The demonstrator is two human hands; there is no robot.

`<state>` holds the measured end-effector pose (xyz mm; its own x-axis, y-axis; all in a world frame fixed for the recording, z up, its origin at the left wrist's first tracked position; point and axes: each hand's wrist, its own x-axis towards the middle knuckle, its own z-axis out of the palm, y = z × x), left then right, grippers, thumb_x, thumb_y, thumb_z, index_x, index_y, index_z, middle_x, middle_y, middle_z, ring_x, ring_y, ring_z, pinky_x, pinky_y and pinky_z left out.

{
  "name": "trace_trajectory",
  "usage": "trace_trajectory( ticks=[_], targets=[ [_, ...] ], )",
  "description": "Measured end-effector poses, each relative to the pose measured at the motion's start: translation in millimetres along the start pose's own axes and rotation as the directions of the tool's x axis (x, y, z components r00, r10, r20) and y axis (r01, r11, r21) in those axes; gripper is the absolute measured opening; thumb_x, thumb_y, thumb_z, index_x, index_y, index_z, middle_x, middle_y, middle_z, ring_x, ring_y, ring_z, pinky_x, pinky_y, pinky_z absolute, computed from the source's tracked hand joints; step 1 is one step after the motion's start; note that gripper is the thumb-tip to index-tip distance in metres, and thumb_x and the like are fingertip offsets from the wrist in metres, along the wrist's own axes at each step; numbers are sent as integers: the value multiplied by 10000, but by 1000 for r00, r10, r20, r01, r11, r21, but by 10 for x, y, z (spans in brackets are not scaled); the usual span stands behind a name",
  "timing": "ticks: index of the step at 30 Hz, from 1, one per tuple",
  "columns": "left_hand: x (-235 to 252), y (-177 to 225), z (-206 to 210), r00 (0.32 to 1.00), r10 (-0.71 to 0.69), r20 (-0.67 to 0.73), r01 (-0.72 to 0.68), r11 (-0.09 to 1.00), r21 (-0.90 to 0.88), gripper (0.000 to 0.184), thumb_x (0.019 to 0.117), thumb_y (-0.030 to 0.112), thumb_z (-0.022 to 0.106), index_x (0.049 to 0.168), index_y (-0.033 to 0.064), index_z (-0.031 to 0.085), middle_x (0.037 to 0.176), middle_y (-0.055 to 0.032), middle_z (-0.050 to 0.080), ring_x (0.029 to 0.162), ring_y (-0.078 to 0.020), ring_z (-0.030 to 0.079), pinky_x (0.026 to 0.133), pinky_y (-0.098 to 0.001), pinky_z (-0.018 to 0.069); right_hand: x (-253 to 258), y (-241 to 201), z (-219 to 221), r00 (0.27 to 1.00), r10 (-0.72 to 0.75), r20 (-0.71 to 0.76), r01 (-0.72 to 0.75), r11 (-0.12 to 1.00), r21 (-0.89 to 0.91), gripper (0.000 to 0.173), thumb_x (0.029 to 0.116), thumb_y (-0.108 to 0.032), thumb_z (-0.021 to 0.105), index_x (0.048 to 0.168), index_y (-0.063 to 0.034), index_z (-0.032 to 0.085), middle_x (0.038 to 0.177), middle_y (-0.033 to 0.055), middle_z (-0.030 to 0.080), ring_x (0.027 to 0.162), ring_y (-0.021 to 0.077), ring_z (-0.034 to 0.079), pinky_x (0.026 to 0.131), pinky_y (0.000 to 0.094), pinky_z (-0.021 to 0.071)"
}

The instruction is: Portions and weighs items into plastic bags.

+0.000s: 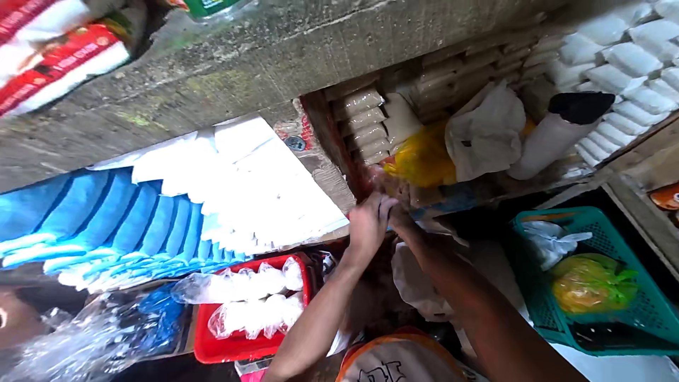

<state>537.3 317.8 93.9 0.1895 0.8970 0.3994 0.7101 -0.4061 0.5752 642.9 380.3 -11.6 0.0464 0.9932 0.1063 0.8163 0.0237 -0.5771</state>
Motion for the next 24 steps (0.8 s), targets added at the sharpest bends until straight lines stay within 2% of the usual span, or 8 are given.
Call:
trace_trajectory(
  ticks=[3, 5, 8, 12, 16, 19, 22, 24],
  targets=[
    [-377, -33, -440, 994, -64, -86, 29, 932, -362, 141, 1023, 233, 646, 1000, 108, 706, 814, 30, 732, 665, -96, 687, 616, -315, 615, 101, 24, 24, 999, -26, 33, 26, 1000, 9, 630, 869, -457, 746, 1348, -64, 629, 1369, 207, 618, 1316, 384, 550, 1091, 628, 424],
    [-541, -97, -745, 981, -185, -64, 126, 843, -522, 136, 1028, 167, 628, 987, 54, 692, 861, -47, 762, 713, -177, 728, 661, -355, 636, 204, 230, 240, 980, -192, -55, 189, 980, -55, 666, 840, -507, 722, 1385, -134, 640, 1448, 141, 590, 1388, 352, 494, 1151, 622, 360],
    [-640, -363, -1098, 948, -318, -25, 252, 794, -553, 182, 1032, 204, 627, 963, 49, 693, 814, -72, 742, 667, -186, 690, 635, -348, 600, 102, 65, -133, 939, -269, 215, 316, 921, -226, 776, 901, -429, 720, 1552, -105, 453, 1620, 195, 383, 1508, 425, 312, 1207, 669, 229],
    [-754, -650, -1452, 941, -339, 18, 295, 792, -534, 199, 1023, 244, 643, 946, 70, 704, 760, -58, 717, 660, -169, 660, 634, -357, 560, -263, -143, -580, 940, -158, 302, 217, 960, -174, 437, 881, -132, 741, 1314, -165, 706, 1294, 188, 678, 1188, 436, 632, 962, 702, 489],
    [-854, -781, -1781, 968, -226, 108, 251, 863, -438, 166, 1019, 222, 642, 951, 93, 723, 822, -7, 721, 733, -120, 678, 698, -353, 589, -788, -551, -1146, 966, -251, -61, 254, 966, 52, 269, 935, -44, 641, 1169, -106, 760, 1124, 167, 739, 1015, 372, 711, 870, 641, 557],
    [-927, -798, -1997, 973, -10, 231, 98, 923, -372, 173, 1009, 252, 660, 1017, 97, 737, 942, 5, 740, 854, -87, 705, 807, -347, 618, -1152, -1164, -1429, 838, -461, -292, 531, 812, 243, 295, 1011, -172, 498, 1133, -57, 741, 1113, 86, 725, 985, 187, 697, 854, 435, 601],
    [-1004, -763, -2189, 928, 175, 328, -42, 926, -375, 245, 1022, 309, 638, 1062, 95, 749, 984, 0, 731, 881, -76, 691, 829, -322, 606, -1453, -1759, -1545, 819, -573, -15, 550, 779, 300, 470, 1022, -456, 561, 1350, -135, 664, 1274, 34, 688, 1145, 150, 654, 993, 456, 561],
    [-1082, -763, -2298, 907, 239, 346, -95, 918, -385, 240, 1028, 306, 618, 1043, 101, 743, 974, -6, 721, 862, -83, 679, 800, -332, 599, -1583, -1996, -1438, 812, -541, 220, 479, 833, 279, 517, 980, -576, 610, 1315, -189, 682, 1160, -35, 734, 1076, 85, 691, 973, 417, 591]
  ],
)
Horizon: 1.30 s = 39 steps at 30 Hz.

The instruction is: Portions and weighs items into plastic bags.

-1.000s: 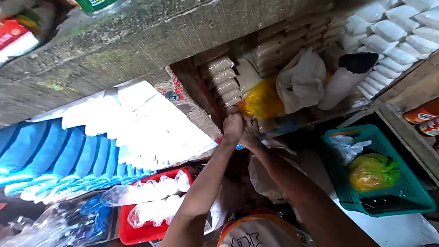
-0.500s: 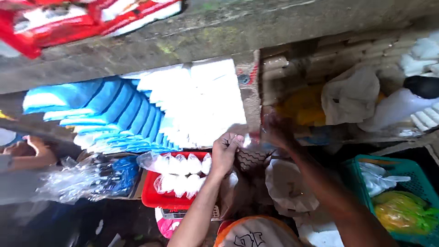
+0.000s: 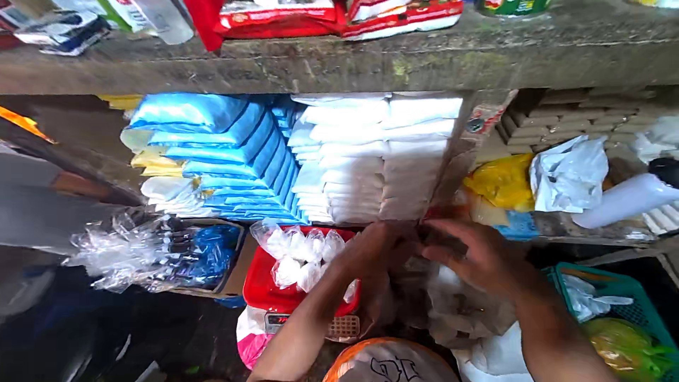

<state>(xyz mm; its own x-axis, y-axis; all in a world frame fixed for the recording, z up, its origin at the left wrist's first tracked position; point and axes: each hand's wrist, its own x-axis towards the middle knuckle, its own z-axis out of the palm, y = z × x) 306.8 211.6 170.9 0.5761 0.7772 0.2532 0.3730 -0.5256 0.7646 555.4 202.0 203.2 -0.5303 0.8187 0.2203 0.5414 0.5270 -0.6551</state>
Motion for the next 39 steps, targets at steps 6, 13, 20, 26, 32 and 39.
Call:
trace_trajectory(
  ticks=[6, 13, 20, 26, 32, 39],
  targets=[
    [-396, -181, -109, 997, 77, 9, -74, 983, -167, 294, 1027, 321, 624, 1001, 44, 721, 929, -41, 705, 847, -97, 662, 805, -320, 569, 35, -406, 320, 969, 167, 183, -157, 985, -67, 254, 1014, -381, 607, 1143, -222, 757, 1039, -63, 757, 975, 67, 706, 919, 396, 589],
    [-787, -413, 183, 992, 102, -74, -125, 774, -620, 284, 942, 129, 710, 1142, -54, 625, 1016, -94, 717, 966, -142, 686, 903, -351, 573, -20, -635, 689, 986, 169, 6, -169, 985, 16, 235, 1050, -309, 558, 1064, -173, 750, 861, -83, 732, 777, 23, 676, 728, 252, 581],
    [-1055, -539, 285, 1000, -13, 12, 18, 734, -679, 125, 991, 68, 638, 1021, -39, 695, 914, -77, 731, 774, -114, 701, 759, -303, 610, -246, -757, 877, 941, 331, -72, -334, 942, -22, 206, 1030, -295, 594, 1003, -150, 739, 784, -86, 729, 673, 26, 660, 641, 253, 561],
    [-1071, -644, 254, 983, -26, 180, 134, 773, -620, 143, 990, 123, 654, 1017, -9, 702, 914, -49, 739, 775, -110, 706, 772, -309, 612, -450, -716, 1126, 882, 452, -134, -468, 873, -134, 384, 1017, -464, 561, 859, -131, 668, 683, -14, 616, 617, 113, 604, 600, 370, 515],
    [-995, -658, 393, 956, 44, 291, 168, 731, -661, 129, 978, 123, 671, 973, -1, 705, 857, -28, 728, 740, -107, 694, 738, -306, 611, -711, -686, 1292, 810, 559, -178, -545, 829, 124, 472, 984, -498, 640, 721, -108, 598, 612, -28, 545, 556, 89, 533, 549, 316, 456],
    [-822, -625, 448, 927, 17, 374, 225, 773, -593, 133, 975, 124, 679, 994, -3, 713, 893, -37, 741, 766, -107, 704, 754, -298, 612, -1014, -602, 1261, 763, 624, -168, -558, 767, 317, 179, 1012, -213, 627, 997, -79, 746, 746, -20, 692, 653, 64, 630, 644, 268, 543]
  ],
)
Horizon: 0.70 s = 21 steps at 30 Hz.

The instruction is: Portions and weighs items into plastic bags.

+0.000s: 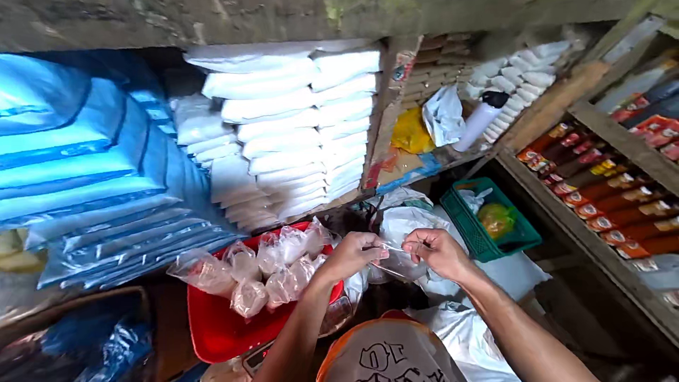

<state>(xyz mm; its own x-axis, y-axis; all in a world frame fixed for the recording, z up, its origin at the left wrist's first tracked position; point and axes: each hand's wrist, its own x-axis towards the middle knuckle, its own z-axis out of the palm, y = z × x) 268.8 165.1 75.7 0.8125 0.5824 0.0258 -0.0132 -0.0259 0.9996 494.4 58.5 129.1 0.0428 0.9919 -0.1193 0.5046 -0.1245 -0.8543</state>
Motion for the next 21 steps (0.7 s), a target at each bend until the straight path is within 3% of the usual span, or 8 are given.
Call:
trace_trajectory(
  ticks=[4, 6, 8, 9, 12, 14, 18, 21],
  targets=[
    [155, 26, 84, 996, -81, 41, 75, 989, 124, 157, 983, 177, 688, 1009, 33, 745, 885, -24, 752, 770, -101, 708, 756, -291, 609, -127, 162, 7, 991, 83, -104, -98, 983, -153, 328, 1021, -363, 616, 829, -101, 663, 677, 4, 596, 607, 113, 566, 606, 357, 492],
    [233, -19, 154, 993, -88, 82, 77, 989, 129, 144, 979, 171, 699, 996, 36, 747, 862, -31, 750, 756, -117, 708, 749, -305, 613, -227, 262, 16, 981, 125, -146, -139, 986, -93, 432, 1017, -427, 620, 738, -96, 621, 627, 19, 569, 569, 135, 547, 569, 369, 470],
    [315, -101, 240, 989, -97, 111, 83, 989, 125, 139, 973, 173, 706, 989, 43, 752, 850, -40, 752, 756, -135, 718, 760, -327, 624, -307, 384, 20, 968, 165, -187, -150, 984, 93, 510, 1001, -456, 649, 667, -76, 576, 562, 31, 537, 502, 132, 524, 504, 332, 449],
    [351, -144, 284, 987, -107, 116, 92, 987, 128, 138, 975, 175, 704, 988, 45, 749, 845, -45, 750, 754, -143, 719, 760, -334, 624, -339, 451, 5, 969, 164, -185, -128, 973, 191, 481, 1007, -413, 656, 688, -60, 592, 584, 40, 572, 524, 131, 557, 524, 316, 480],
    [447, -196, 347, 984, -155, 93, 137, 974, 178, 148, 981, 200, 699, 974, 63, 753, 808, -39, 735, 730, -144, 701, 746, -337, 606, -414, 583, -136, 984, 147, -102, -108, 942, 317, 171, 1024, -164, 627, 992, -22, 717, 815, 65, 729, 732, 135, 677, 714, 316, 574],
    [504, -188, 337, 979, -178, 97, 155, 965, 212, 151, 978, 214, 703, 976, 70, 747, 816, -41, 737, 740, -151, 708, 751, -352, 612, -426, 601, -187, 979, 177, -99, -142, 947, 289, 155, 1021, -142, 629, 1039, -38, 743, 809, 50, 734, 708, 110, 660, 682, 289, 548],
    [593, -96, 364, 973, -200, 116, 164, 951, 261, 140, 979, 205, 705, 978, 72, 750, 803, -38, 731, 727, -146, 701, 731, -339, 604, -397, 635, -197, 973, 182, -144, -158, 975, 159, 259, 1050, -242, 591, 901, -52, 686, 686, 53, 632, 577, 132, 582, 560, 312, 504],
    [642, -88, 398, 971, -191, 147, 147, 953, 266, 160, 986, 220, 697, 955, 71, 745, 800, -41, 724, 719, -140, 681, 718, -336, 585, -376, 639, -121, 957, 201, -210, -159, 967, 201, 500, 1067, -404, 541, 715, -54, 594, 559, 56, 509, 480, 152, 486, 483, 330, 420]
  ],
)
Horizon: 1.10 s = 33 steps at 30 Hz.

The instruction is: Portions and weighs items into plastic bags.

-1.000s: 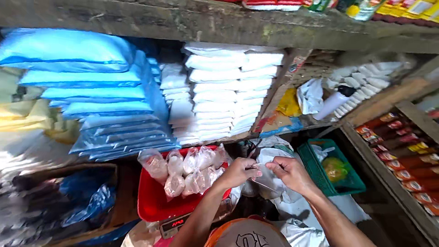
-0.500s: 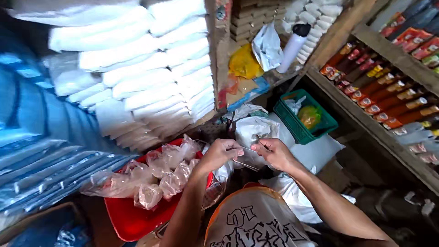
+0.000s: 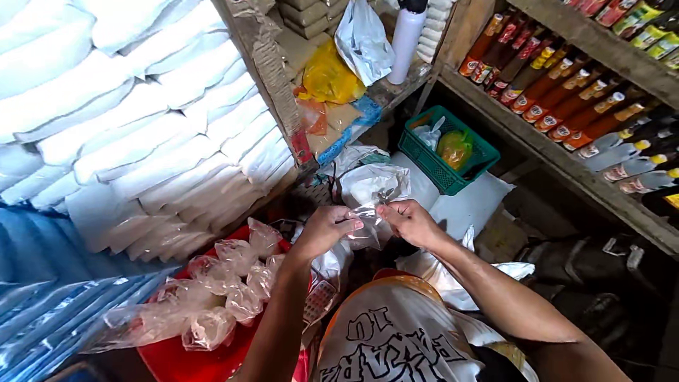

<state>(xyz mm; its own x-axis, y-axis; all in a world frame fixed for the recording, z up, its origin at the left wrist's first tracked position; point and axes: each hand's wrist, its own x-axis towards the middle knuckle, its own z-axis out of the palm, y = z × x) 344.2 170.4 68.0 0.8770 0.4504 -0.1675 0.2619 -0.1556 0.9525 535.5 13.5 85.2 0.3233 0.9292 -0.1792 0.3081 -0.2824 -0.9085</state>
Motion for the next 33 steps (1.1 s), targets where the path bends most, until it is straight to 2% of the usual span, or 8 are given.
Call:
trace_trajectory(
  ticks=[7, 10, 13, 15, 18, 22, 29, 33],
  targets=[
    [56, -56, -1, 999, -34, 31, 34, 999, 7, 152, 991, 190, 691, 960, 52, 747, 786, -51, 727, 694, -136, 682, 690, -315, 585, -12, 77, -138, 996, -22, 81, 20, 999, 27, 255, 1049, -227, 602, 935, -50, 746, 793, 40, 727, 657, 112, 637, 603, 290, 522],
    [82, -138, 39, 979, 47, -198, -20, 991, 136, 237, 965, 340, 723, 1061, 123, 740, 951, -27, 738, 842, -144, 705, 787, -396, 603, 11, 127, -129, 1000, -6, 21, 8, 997, -81, 267, 1020, -281, 658, 869, -77, 742, 706, 29, 698, 592, 120, 624, 568, 318, 531],
    [68, -168, 128, 838, 163, -520, 34, 937, 349, 561, 899, 517, 750, 1286, 129, 633, 1197, -100, 633, 1049, -252, 631, 887, -507, 552, 64, 211, -29, 994, -12, -113, -12, 977, -211, 361, 964, -396, 722, 743, -117, 660, 631, 21, 620, 561, 159, 594, 541, 404, 510],
    [3, -146, 262, 817, 180, -548, 26, 937, 348, 422, 904, 466, 760, 1148, 128, 699, 1116, -84, 651, 947, -222, 645, 798, -467, 570, 79, 248, 78, 985, -59, -159, 16, 965, -261, 358, 919, -406, 772, 718, -138, 649, 631, 0, 609, 575, 153, 586, 555, 427, 508],
    [-10, -271, 590, 940, -59, -336, 25, 994, -106, 233, 969, 268, 722, 1112, 87, 753, 1033, -45, 748, 868, -156, 736, 760, -369, 645, 98, 316, 269, 988, -104, -110, 65, 946, -317, 289, 882, -327, 797, 703, -153, 653, 682, -23, 638, 645, 145, 616, 612, 453, 528],
    [76, -475, 901, 902, -352, -249, 90, 717, -691, 159, 975, 103, 694, 1059, -29, 723, 938, -166, 745, 796, -246, 738, 722, -387, 640, 188, 494, 343, 1000, -13, -16, 9, 973, -230, 239, 836, -229, 838, 714, -131, 657, 746, -2, 668, 717, 159, 639, 666, 466, 539],
    [330, -722, 1165, 817, -530, -225, -9, 379, -925, 201, 1018, 77, 611, 1163, -58, 643, 1053, -209, 728, 963, -321, 735, 906, -471, 610, 429, 1032, 218, 970, 170, -171, -132, 968, 212, 276, 862, -138, 830, 725, -52, 606, 697, 49, 614, 618, 139, 567, 599, 336, 513],
    [695, -965, 1312, 838, -478, -262, -135, 284, -949, 178, 1090, 116, 430, 1115, 18, 576, 979, -154, 682, 942, -305, 707, 947, -527, 578, 680, 1503, 110, 925, 316, -212, -279, 942, 188, 156, 877, -69, 777, 970, -31, 658, 891, 102, 698, 755, 212, 678, 705, 427, 601]
  ],
)
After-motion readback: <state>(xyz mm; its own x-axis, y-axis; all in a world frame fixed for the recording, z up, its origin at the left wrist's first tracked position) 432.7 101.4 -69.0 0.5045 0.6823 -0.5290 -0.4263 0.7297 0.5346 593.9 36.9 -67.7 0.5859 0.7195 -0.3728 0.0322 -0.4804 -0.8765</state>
